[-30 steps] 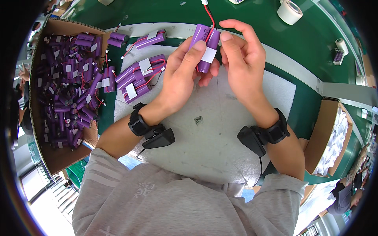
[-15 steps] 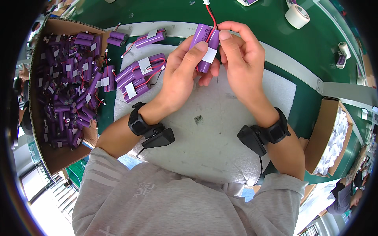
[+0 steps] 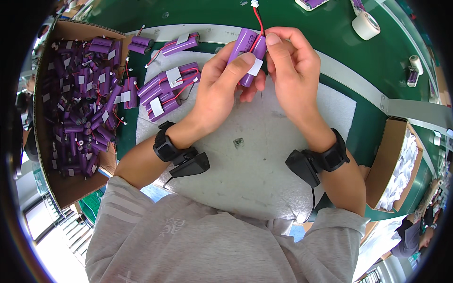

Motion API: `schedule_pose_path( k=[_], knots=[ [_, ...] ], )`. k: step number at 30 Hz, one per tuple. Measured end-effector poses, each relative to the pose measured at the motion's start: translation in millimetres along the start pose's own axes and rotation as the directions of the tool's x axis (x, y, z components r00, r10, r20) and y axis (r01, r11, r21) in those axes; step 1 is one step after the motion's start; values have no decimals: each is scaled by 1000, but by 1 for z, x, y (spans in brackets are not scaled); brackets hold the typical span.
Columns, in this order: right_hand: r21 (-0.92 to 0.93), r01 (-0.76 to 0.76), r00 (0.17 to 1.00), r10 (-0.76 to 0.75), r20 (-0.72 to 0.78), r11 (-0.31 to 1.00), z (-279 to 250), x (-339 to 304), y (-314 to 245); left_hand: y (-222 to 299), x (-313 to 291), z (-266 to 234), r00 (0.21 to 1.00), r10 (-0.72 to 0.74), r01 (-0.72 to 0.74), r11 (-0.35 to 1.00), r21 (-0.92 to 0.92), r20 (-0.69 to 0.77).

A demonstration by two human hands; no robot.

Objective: Assembling electronic handheld fans by connecting components like batteries and circuit boards into plastic housings.

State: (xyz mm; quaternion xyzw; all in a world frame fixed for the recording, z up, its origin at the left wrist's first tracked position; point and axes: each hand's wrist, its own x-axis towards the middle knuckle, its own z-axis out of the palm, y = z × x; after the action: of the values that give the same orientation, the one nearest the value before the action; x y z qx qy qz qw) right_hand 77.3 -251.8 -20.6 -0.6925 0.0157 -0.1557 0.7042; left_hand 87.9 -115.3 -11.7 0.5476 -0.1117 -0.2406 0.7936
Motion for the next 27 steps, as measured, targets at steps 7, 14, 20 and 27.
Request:
schedule_pose_path(
  k=[7, 14, 20, 27],
  knots=[
    [59, 48, 996, -52, 66, 997, -1, 0, -3, -2, 0, 3, 1000, 25, -25, 1000, 5, -11],
    [96, -3, 988, -12, 157, 995, -2, 0, -8, -6, 0, 3, 998, 57, -58, 993, 103, 16],
    [163, -26, 972, -14, 235, 986, -6, 3, 1, -5, -1, 3, 997, 55, -61, 989, 134, 51],
    [153, -34, 973, -2, 232, 988, -5, 2, 1, -10, 0, 2, 996, 65, -73, 985, 155, 54]
  ],
)
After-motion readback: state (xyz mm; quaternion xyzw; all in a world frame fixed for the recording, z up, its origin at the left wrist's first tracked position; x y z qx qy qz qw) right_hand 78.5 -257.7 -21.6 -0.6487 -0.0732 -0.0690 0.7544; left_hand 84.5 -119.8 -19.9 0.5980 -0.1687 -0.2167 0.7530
